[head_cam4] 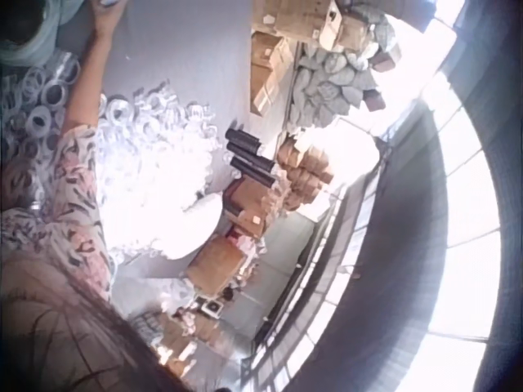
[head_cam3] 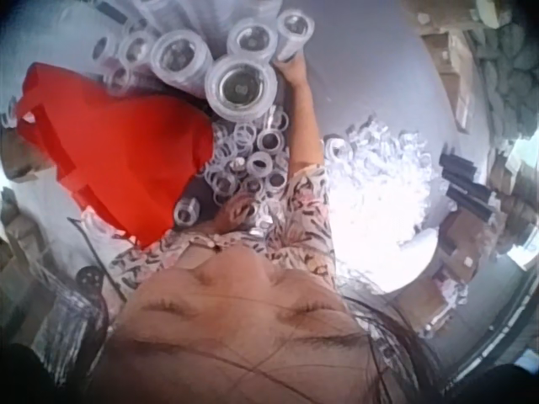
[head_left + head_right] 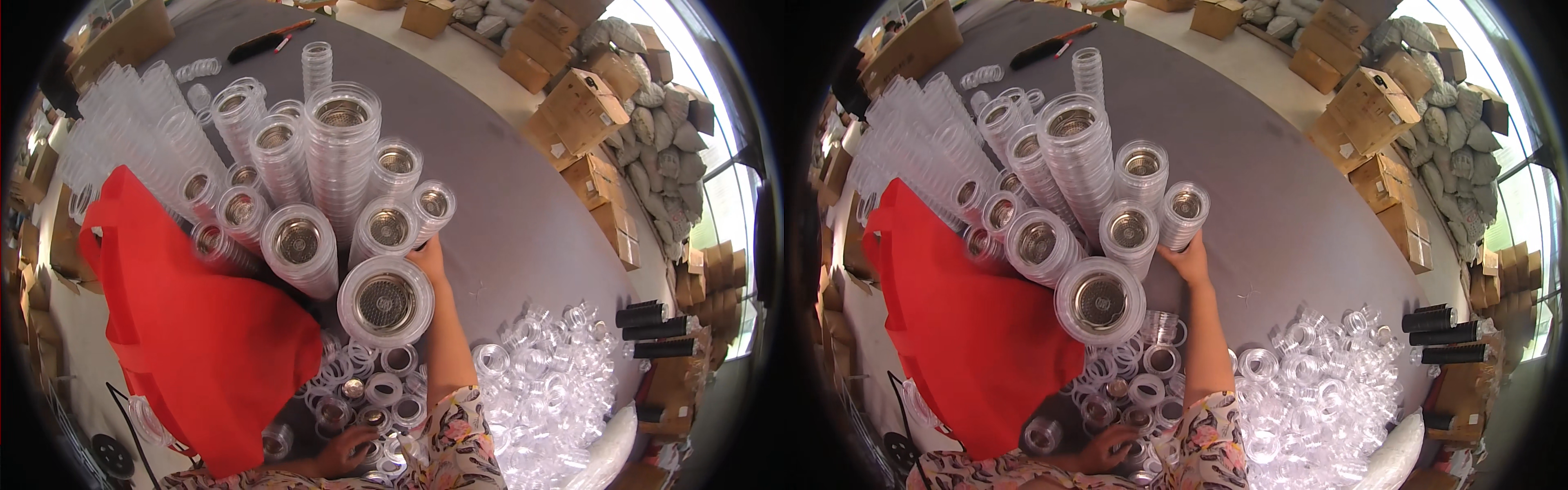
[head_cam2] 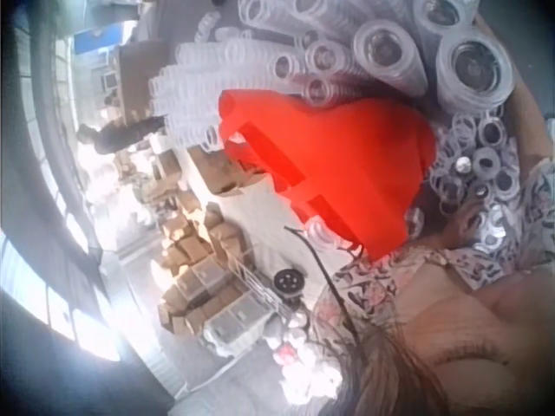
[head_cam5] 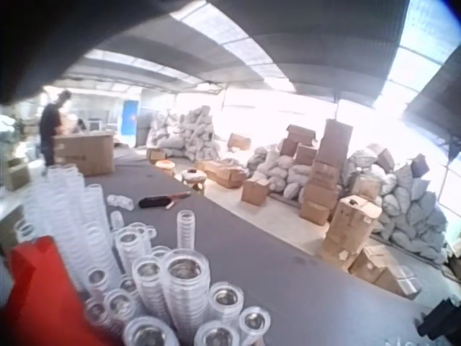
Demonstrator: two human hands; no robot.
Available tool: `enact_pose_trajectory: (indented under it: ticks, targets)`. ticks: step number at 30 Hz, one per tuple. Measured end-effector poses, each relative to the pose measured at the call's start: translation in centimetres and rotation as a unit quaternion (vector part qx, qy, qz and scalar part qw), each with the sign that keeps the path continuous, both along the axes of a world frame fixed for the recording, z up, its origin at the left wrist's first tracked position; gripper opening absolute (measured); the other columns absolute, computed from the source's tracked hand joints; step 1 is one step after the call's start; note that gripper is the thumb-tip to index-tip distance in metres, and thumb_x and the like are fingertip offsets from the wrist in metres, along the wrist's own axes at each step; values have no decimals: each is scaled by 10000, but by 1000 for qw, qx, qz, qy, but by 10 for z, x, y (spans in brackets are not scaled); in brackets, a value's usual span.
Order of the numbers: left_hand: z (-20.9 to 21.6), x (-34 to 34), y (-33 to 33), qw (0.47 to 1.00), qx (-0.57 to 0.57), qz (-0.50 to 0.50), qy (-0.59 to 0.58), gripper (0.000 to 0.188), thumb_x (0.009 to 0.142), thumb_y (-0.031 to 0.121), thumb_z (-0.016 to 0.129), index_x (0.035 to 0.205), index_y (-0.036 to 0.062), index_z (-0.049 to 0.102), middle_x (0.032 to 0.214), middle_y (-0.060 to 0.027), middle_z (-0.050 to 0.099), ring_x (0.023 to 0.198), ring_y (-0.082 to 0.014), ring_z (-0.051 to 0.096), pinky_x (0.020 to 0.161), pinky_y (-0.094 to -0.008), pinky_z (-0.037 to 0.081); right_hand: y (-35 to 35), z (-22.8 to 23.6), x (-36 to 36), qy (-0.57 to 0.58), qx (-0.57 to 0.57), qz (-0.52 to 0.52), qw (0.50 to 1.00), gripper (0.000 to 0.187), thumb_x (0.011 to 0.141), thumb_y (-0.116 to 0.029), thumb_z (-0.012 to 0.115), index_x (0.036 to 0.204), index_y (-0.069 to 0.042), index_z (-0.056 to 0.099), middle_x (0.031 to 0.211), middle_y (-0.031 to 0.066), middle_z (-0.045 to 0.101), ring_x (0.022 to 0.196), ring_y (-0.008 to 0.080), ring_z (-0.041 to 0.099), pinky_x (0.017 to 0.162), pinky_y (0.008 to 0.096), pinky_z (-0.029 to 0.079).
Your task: The person assembles small, clear plastic containers by placing metal mesh inserts into the bases and screwing on the lids. The person works at a table in a warehouse setting, handling the components one by one and stacking the finished units.
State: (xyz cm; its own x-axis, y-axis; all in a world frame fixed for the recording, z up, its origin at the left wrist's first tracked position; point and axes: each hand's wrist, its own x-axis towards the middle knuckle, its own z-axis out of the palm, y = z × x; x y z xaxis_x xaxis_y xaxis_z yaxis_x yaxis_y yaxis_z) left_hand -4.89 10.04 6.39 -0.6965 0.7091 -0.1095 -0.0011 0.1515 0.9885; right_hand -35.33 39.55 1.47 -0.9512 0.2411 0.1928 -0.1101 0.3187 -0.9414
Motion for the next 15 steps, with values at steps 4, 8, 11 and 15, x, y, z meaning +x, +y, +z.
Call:
enact_pose_trajectory:
  ticks: [4, 8, 11, 15]
  targets:
    - [17, -8, -2, 1000, -22, -9, 1, 378, 821, 13, 584, 1194, 63, 554, 1229, -134, 516, 1149, -305, 505, 965, -370, 418, 7, 2, 19, 8, -33, -4, 999, 953, 620, -186, 854, 1374, -18, 296, 1340, 179, 441, 1251, 269, 423, 1031, 368, 351]
    - [39, 0, -32, 1000, -15, 21, -4, 374, 801, 32, 617, 1169, 88, 574, 1200, -137, 532, 1109, -313, 524, 924, -382, 442, 8, 47, 81, 20, -10, -97, 995, 870, 718, -67, 774, 1408, -22, 246, 1372, 225, 392, 1302, 308, 371, 1074, 391, 309]
    - [34, 22, -91, 976, -89, 43, 196, 387, 770, 76, 666, 1148, 82, 585, 1190, -154, 534, 1042, -326, 551, 872, -401, 465, 2, 101, 158, 45, -47, -105, 992, 693, 807, -3, 649, 1390, -24, 275, 1327, 219, 448, 1273, 302, 420, 1060, 393, 326]
    - [44, 37, -152, 923, -234, 123, 278, 540, 717, 137, 727, 1207, 36, 521, 1151, -170, 533, 1009, -340, 545, 846, -422, 459, -32, 148, 276, -17, 2, -96, 995, 462, 840, -6, 579, 1278, -3, 434, 1220, 200, 549, 1160, 284, 527, 1018, 388, 368]
